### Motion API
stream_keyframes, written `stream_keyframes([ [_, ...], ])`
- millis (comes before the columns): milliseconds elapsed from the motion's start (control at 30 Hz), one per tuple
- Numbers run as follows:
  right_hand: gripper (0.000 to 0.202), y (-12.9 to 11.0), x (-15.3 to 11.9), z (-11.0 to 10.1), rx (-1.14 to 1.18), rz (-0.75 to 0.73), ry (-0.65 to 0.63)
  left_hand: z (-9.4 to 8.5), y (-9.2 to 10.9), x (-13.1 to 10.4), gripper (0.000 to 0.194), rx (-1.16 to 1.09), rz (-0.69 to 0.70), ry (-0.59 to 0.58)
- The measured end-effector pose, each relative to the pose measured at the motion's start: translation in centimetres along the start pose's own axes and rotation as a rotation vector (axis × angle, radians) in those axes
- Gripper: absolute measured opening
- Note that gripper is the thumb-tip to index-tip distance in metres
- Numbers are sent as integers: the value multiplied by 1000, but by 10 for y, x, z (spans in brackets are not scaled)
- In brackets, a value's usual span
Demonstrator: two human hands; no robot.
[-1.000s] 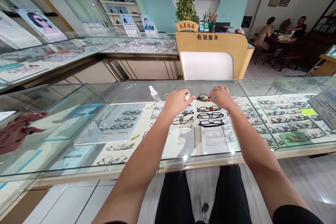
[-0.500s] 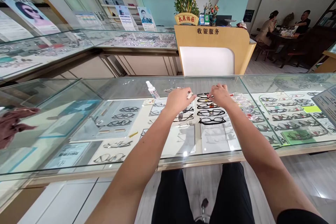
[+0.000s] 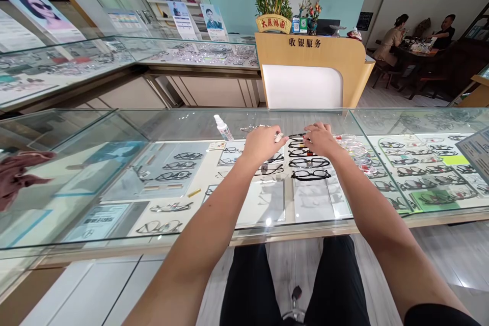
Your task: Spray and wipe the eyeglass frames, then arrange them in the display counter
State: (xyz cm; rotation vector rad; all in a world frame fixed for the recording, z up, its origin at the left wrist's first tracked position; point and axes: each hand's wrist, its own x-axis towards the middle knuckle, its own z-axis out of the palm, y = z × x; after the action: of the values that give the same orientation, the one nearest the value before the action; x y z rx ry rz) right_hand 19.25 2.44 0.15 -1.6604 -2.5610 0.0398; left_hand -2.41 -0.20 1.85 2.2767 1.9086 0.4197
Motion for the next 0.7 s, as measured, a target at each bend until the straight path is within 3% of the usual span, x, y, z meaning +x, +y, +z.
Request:
stream_keyframes([
  [200, 49, -3, 2, 2, 13, 22, -35, -1, 1, -1, 41, -14, 9, 2],
  [400, 48, 1, -1, -5, 56, 82, 167, -1, 0, 1, 30, -181, -105, 81],
  [533, 49, -9, -6, -13, 109, 7, 381, -4, 0, 4, 24, -675, -233, 108],
  [600, 50, -18, -10, -15, 118, -65, 464, -7, 0, 6, 20, -1042, -274, 16],
  [700, 51, -33, -16, -17, 116, -176, 536, -13, 1, 8, 18, -1510, -304, -248],
])
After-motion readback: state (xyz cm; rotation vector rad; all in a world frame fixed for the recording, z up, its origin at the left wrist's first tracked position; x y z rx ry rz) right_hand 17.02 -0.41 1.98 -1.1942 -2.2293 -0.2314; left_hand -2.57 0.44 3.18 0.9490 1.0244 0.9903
